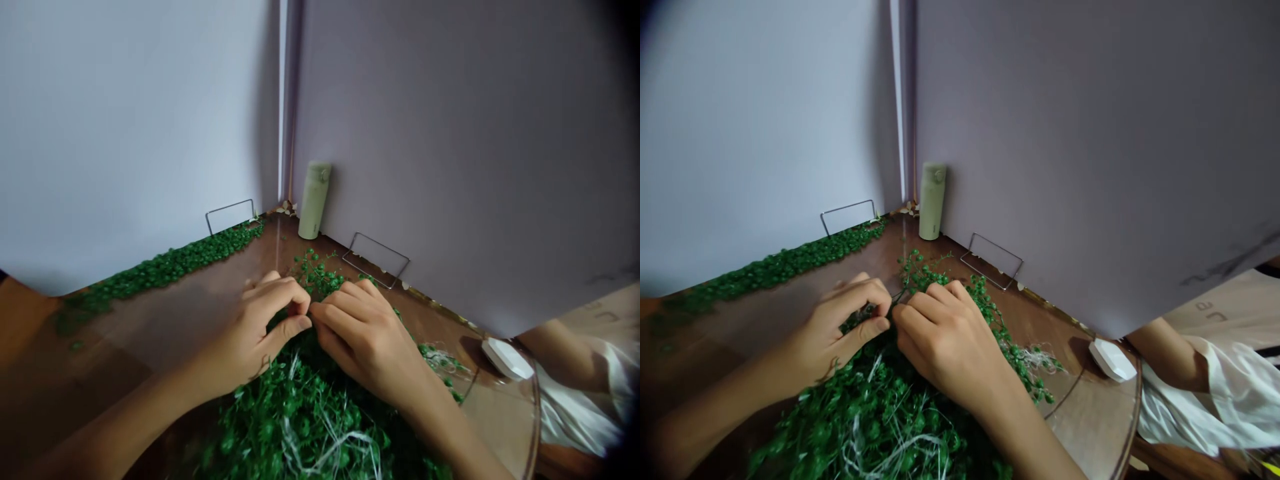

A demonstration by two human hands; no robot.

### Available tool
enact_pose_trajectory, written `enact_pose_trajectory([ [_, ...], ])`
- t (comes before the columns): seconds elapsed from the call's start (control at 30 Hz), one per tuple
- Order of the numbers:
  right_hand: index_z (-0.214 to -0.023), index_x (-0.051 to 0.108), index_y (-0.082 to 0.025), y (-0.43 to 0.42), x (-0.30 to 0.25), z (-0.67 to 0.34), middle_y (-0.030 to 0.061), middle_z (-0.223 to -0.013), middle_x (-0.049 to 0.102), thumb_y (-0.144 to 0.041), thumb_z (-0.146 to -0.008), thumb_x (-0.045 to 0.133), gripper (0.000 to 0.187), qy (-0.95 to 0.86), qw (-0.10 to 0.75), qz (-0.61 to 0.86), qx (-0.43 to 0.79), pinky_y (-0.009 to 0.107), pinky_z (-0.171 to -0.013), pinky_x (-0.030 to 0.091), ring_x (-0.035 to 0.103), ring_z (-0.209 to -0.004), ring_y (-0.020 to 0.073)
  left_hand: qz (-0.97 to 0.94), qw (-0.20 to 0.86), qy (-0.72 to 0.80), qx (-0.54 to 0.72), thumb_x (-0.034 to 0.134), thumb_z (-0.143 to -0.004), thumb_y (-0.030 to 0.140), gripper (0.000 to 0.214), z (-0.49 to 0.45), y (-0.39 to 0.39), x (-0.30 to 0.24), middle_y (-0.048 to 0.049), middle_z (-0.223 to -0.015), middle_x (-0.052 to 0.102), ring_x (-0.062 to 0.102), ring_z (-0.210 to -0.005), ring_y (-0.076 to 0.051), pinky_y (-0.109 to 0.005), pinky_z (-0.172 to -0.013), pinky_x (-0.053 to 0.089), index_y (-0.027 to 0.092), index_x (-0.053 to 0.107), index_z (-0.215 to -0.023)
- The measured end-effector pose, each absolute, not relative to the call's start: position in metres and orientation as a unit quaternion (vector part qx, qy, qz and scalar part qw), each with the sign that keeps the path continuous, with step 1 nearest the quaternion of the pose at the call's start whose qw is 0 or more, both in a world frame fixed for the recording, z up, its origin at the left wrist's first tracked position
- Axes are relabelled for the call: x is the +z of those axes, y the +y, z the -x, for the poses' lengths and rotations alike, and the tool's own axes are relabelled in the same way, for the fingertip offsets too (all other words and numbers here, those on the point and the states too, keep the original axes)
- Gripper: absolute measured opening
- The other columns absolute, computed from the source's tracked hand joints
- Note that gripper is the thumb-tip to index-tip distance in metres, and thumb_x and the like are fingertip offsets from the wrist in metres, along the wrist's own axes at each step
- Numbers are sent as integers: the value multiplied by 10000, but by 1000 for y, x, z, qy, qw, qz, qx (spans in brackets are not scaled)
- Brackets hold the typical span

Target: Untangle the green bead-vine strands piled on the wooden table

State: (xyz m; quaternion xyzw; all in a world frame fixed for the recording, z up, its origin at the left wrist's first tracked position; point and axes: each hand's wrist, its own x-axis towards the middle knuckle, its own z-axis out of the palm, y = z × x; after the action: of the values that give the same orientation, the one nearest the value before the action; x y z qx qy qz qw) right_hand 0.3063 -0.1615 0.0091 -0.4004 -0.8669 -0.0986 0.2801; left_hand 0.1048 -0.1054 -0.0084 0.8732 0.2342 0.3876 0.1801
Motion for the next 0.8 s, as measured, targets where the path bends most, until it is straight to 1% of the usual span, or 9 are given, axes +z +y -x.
enact_pose_trajectory([
  [0.1, -896, 664, -137, -161, 8, -306, 18, -754, 571, -186, -1051, 466, 257, -867, 288, 397, -88, 347, -708, 304, 449, -727, 153, -870, 180, 264, 375, 521, -1030, 334, 216, -105, -106, -9, 30, -787, 568, 508, -769, -148, -296, -750, 337, 207, 566, -862],
  [0.2, -858, 653, -142, -161, 8, -307, 9, -732, 560, -194, -1058, 458, 285, -873, 276, 397, -67, 342, -711, 302, 448, -712, 146, -873, 173, 271, 366, 501, -1039, 350, 263, -105, -106, -11, 47, -736, 545, 494, -714, -134, -292, -735, 316, 203, 571, -833],
  [0.27, -868, 660, -144, -161, 8, -307, 7, -734, 569, -202, -1062, 455, 288, -876, 265, 398, -58, 342, -722, 306, 458, -716, 146, -871, 183, 280, 359, 494, -1040, 347, 281, -104, -105, -11, 55, -707, 525, 483, -688, -127, -290, -732, 309, 202, 569, -811],
  [0.4, -931, 684, -149, -161, 9, -307, 13, -761, 606, -214, -1062, 465, 263, -876, 254, 405, -62, 350, -746, 307, 483, -739, 156, -868, 244, 311, 301, 562, -997, 401, 241, -98, -105, -6, 56, -735, 543, 498, -693, -125, -286, -737, 326, 220, 607, -844],
  [0.5, -933, 685, -150, -161, 7, -306, 9, -746, 599, -200, -1053, 482, 242, -876, 252, 406, -71, 350, -738, 299, 473, -729, 159, -860, 271, 336, 271, 608, -954, 450, 239, -95, -105, -3, 47, -766, 568, 512, -715, -137, -286, -729, 341, 232, 623, -856],
  [0.63, -888, 668, -153, -161, 5, -305, 3, -713, 562, -187, -1048, 489, 243, -876, 248, 406, -79, 348, -733, 292, 441, -704, 156, -850, 269, 359, 275, 623, -928, 486, 262, -97, -107, -3, 39, -761, 576, 514, -729, -153, -287, -711, 337, 238, 627, -844],
  [0.8, -827, 621, -161, -162, 5, -302, -2, -702, 547, -219, -1056, 490, 270, -880, 243, 402, -77, 347, -726, 286, 425, -699, 152, -857, 259, 339, 289, 581, -956, 478, 298, -101, -110, -3, 46, -709, 530, 463, -646, -129, -282, -687, 316, 219, 603, -812],
])
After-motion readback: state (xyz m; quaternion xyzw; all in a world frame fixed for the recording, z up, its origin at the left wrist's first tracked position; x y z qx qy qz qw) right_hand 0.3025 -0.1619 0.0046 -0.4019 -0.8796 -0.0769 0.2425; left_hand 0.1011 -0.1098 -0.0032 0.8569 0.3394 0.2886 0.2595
